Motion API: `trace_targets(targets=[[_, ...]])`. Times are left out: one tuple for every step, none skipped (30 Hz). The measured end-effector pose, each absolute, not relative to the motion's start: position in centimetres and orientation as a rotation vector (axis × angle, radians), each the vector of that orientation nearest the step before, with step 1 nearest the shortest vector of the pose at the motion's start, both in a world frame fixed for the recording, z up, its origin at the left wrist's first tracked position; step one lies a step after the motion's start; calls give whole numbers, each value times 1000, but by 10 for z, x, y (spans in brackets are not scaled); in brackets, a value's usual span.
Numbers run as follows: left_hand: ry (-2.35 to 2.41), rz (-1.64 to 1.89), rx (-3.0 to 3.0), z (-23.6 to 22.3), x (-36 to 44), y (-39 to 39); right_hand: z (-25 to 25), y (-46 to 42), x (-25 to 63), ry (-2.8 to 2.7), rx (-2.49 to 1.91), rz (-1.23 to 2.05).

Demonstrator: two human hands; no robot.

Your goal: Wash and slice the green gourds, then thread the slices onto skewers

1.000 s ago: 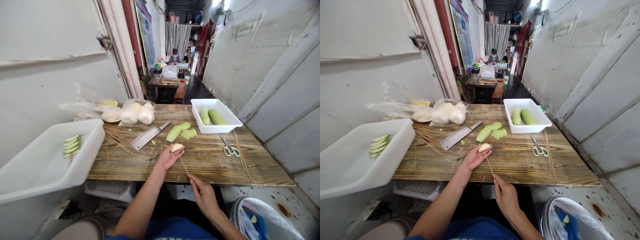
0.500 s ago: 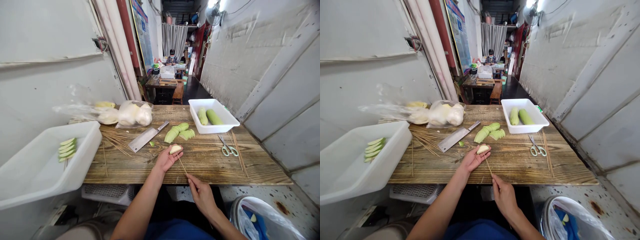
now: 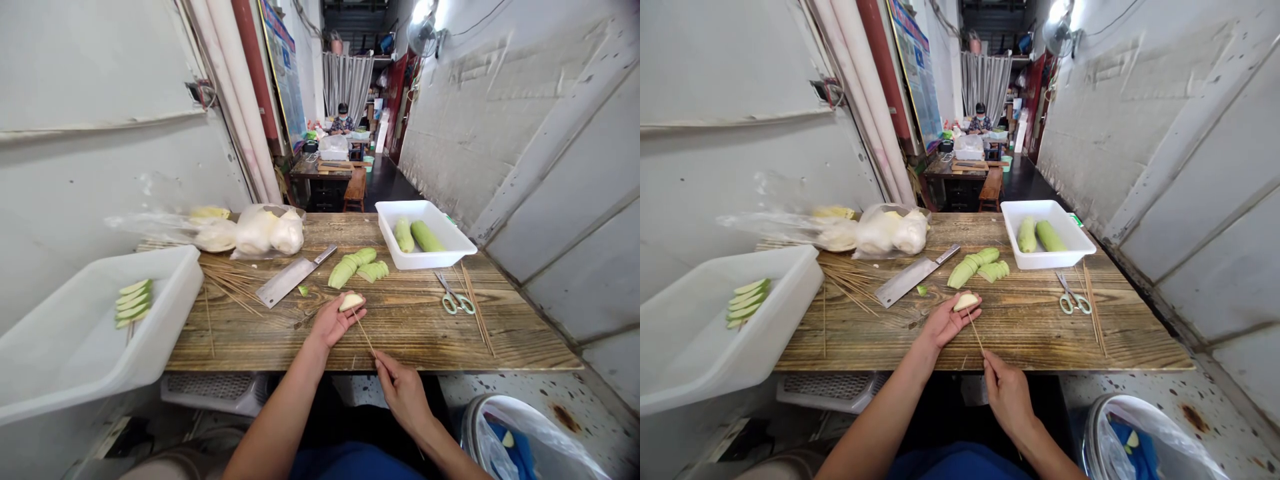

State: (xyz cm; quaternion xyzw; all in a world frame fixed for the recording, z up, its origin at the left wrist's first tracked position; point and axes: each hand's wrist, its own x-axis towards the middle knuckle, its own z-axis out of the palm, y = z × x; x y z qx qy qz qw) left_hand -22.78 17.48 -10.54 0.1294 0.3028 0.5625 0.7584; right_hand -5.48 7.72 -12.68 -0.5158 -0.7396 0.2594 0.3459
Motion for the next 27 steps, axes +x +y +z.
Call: trace_targets(targets=[[662,1232,297,-105,-227,174,-127,77,-55,-1920,-1337,675],[665,1240,315,-105,-227,173,-127,77,-55,-1922,-1336,673],[670,1246,332,-105,-226,173,-127,77,-56,-1927,-1337,669],[676,1250,348,-105,-225,172,-128,76,-56,-1932,-1342,660],[684,1253,361,-105,-225,172,-128,76,-57,-1940,-1349,648],[693,1254,368,-105,-224,172,-128,75,-58,-1950,-1357,633],[705,1252,371,-105,-223,171,-129,75,-59,-1962,-1365,614],[719,1249,371,-105,-223,171,-129,74,-60,-1974,-1373,592],[735,1245,370,-105,-222,171,-130,73,-61,-1985,-1377,567],[751,1242,369,-104,-222,171,-130,73,-63,-1995,-1377,539],[765,1239,368,-103,-221,171,-130,72,-65,-2002,-1377,512],[776,1235,369,-103,-221,171,-131,72,-66,-2008,-1376,486],[784,1233,372,-102,-220,171,-131,71,-68,-2015,-1377,464],[790,1231,375,-102,-220,171,-130,71,-69,-2023,-1383,448],[795,1229,380,-101,-220,171,-130,71,-70,-2031,-1392,437],[799,1228,384,-101,-220,171,-129,71,-71,-2041,-1400,433],[801,1227,388,-100,-220,170,-129,71,-72,-2050,-1409,432],[801,1227,391,-100,-219,170,-128,72,-73,-2058,-1416,433],[800,1227,392,-99,-219,169,-127,72,-73,-2064,-1421,436],[799,1225,391,-99,-218,169,-127,72,-73,-2065,-1426,438],[799,1223,389,-98,-218,169,-127,73,-73,-2064,-1431,438],[800,1220,387,-97,-217,168,-126,73,-73,-2062,-1437,437],[801,1216,386,-97,-216,168,-126,73,-73,-2059,-1443,438],[801,1214,386,-96,-215,168,-126,74,-73,-2058,-1447,438],[799,1213,387,-96,-215,168,-125,74,-73,-2057,-1448,439],[795,1211,390,-95,-214,168,-125,74,-73,-2057,-1448,440],[791,1209,395,-95,-214,168,-124,75,-73,-2056,-1450,442]])
